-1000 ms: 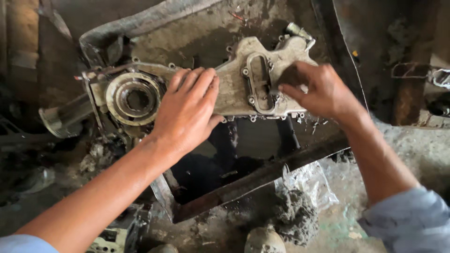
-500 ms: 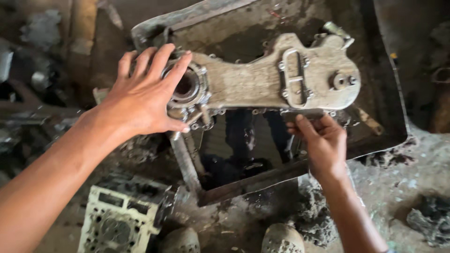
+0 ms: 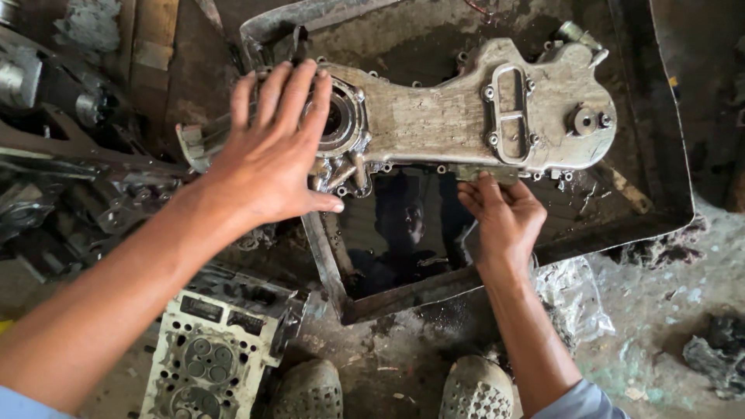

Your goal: The person manipulates a metal engine housing in a drip tray, using a small scraper or blade to remove old gasket material and residue from the surfaces and internal edges.

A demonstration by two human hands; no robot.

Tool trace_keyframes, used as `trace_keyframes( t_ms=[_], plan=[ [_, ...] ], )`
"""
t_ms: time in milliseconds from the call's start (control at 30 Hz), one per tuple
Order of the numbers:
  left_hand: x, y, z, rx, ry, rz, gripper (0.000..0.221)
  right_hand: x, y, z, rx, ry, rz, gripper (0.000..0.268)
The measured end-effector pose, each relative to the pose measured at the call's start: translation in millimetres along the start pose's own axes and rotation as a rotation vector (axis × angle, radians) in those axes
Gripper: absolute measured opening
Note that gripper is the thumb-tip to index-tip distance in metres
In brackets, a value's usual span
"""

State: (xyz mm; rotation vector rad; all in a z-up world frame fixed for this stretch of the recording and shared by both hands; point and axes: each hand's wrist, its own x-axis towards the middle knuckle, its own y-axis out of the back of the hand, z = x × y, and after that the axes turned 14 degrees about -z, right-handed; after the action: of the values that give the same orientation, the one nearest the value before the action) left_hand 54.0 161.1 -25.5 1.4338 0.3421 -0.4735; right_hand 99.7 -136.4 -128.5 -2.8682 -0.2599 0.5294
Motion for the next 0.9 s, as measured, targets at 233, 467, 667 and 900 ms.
trace_keyframes(
  t_ms=[233, 467, 667, 900],
  plan=[
    [5.5, -11.6, 12.6, 0.018, -0.052, 0.255, 0.129, -4.8, -15.8, -0.8, -0.112, 0.071, 0.035, 0.016],
    [9.5, -7.1, 23.4, 0.009, -0.050, 0.337, 0.120, -6.8, -22.4, -6.1, -0.190, 0.073, 0.030, 0.020],
    [15.7, -7.0, 27.2, 0.001, -0.030, 0.313, 0.120, -7.2, -24.8, -6.7, -0.240, 0.075, 0.034, 0.019],
    [14.5, -12.5, 27.2, 0.019, -0.027, 0.294, 0.120, -11.1, -30.6, -8.9, -0.271, 0.075, 0.026, 0.016]
  ],
)
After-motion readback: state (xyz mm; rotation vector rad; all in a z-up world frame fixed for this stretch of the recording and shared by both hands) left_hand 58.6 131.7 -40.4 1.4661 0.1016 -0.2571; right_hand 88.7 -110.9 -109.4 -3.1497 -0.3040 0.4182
